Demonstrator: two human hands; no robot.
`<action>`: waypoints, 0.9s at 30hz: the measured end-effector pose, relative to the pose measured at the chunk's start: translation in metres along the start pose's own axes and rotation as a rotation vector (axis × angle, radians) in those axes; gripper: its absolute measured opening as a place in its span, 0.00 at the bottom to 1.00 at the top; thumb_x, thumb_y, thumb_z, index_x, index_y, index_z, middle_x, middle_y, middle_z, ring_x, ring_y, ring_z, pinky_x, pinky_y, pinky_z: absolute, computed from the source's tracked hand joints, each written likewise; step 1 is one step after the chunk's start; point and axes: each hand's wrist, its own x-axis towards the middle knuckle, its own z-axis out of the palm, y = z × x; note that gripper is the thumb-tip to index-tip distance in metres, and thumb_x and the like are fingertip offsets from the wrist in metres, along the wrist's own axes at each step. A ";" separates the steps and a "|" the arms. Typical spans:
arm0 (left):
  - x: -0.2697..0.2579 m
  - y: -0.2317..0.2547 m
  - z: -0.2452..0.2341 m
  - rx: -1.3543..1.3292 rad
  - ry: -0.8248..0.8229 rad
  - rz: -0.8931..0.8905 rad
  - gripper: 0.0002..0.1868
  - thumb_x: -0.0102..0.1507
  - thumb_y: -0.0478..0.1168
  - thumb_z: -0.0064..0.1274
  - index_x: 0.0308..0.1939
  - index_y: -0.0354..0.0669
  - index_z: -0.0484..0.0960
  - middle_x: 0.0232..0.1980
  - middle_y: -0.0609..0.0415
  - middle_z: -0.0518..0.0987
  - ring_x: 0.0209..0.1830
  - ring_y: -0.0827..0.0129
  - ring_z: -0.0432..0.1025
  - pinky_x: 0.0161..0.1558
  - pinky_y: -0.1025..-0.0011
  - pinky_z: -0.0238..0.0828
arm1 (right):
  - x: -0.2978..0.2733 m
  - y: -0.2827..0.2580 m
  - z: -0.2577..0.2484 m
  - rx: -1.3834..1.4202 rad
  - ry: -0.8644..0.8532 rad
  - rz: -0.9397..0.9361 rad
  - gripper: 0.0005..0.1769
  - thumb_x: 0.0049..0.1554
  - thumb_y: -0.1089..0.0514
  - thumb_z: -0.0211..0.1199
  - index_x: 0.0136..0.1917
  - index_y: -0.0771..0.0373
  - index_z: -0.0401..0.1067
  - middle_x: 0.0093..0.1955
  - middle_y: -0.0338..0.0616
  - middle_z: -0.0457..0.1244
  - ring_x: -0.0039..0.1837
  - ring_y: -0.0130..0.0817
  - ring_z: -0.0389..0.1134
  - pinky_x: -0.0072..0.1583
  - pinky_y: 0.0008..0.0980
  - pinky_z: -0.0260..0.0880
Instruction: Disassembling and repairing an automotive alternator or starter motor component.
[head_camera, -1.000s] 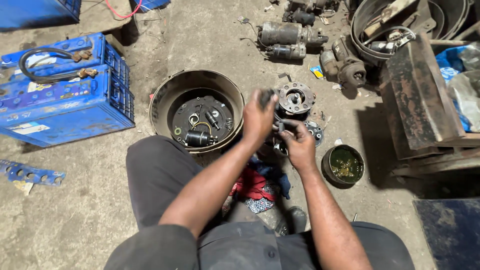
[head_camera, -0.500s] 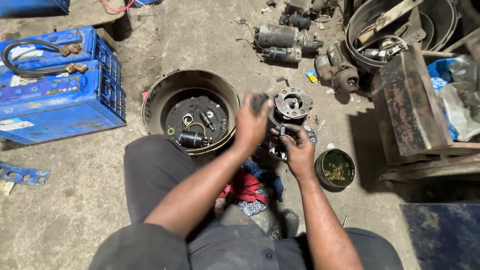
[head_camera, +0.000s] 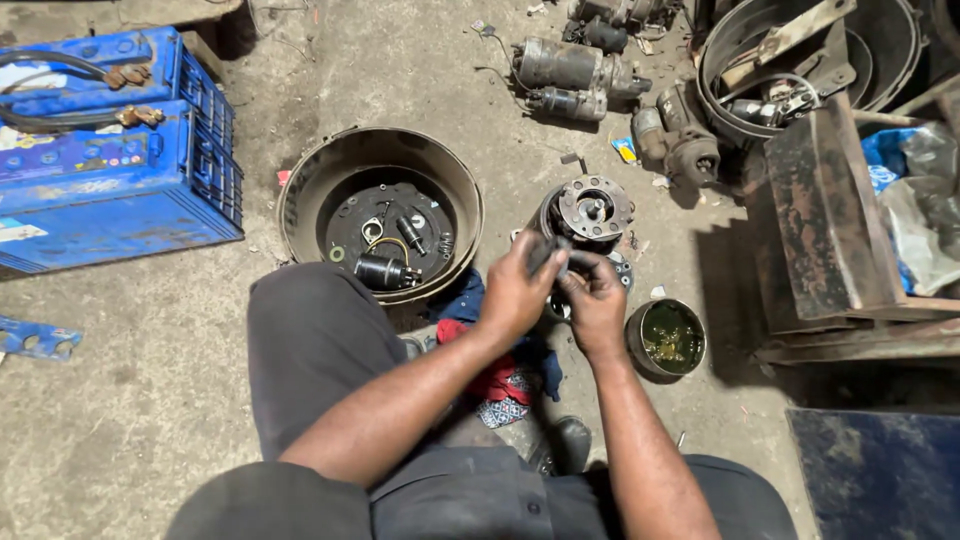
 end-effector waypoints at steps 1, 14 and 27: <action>-0.013 -0.003 -0.006 -0.004 0.004 -0.002 0.17 0.64 0.46 0.61 0.47 0.36 0.77 0.40 0.41 0.84 0.40 0.57 0.83 0.42 0.63 0.76 | -0.001 -0.009 0.003 -0.005 -0.004 0.001 0.17 0.63 0.71 0.61 0.65 0.70 0.68 0.59 0.51 0.68 0.60 0.36 0.70 0.61 0.35 0.73; -0.013 0.002 -0.010 0.051 -0.063 -0.018 0.18 0.64 0.47 0.59 0.50 0.40 0.77 0.46 0.40 0.84 0.49 0.51 0.81 0.46 0.59 0.76 | -0.003 -0.010 0.000 0.043 -0.003 0.040 0.16 0.63 0.72 0.60 0.64 0.70 0.69 0.59 0.50 0.67 0.59 0.37 0.70 0.61 0.36 0.73; 0.094 0.025 -0.033 0.152 0.020 0.038 0.22 0.60 0.49 0.64 0.51 0.40 0.77 0.46 0.43 0.84 0.47 0.55 0.81 0.48 0.62 0.75 | -0.003 -0.116 0.008 -0.403 -0.121 0.096 0.19 0.57 0.64 0.66 0.62 0.65 0.75 0.61 0.47 0.70 0.59 0.30 0.71 0.60 0.31 0.73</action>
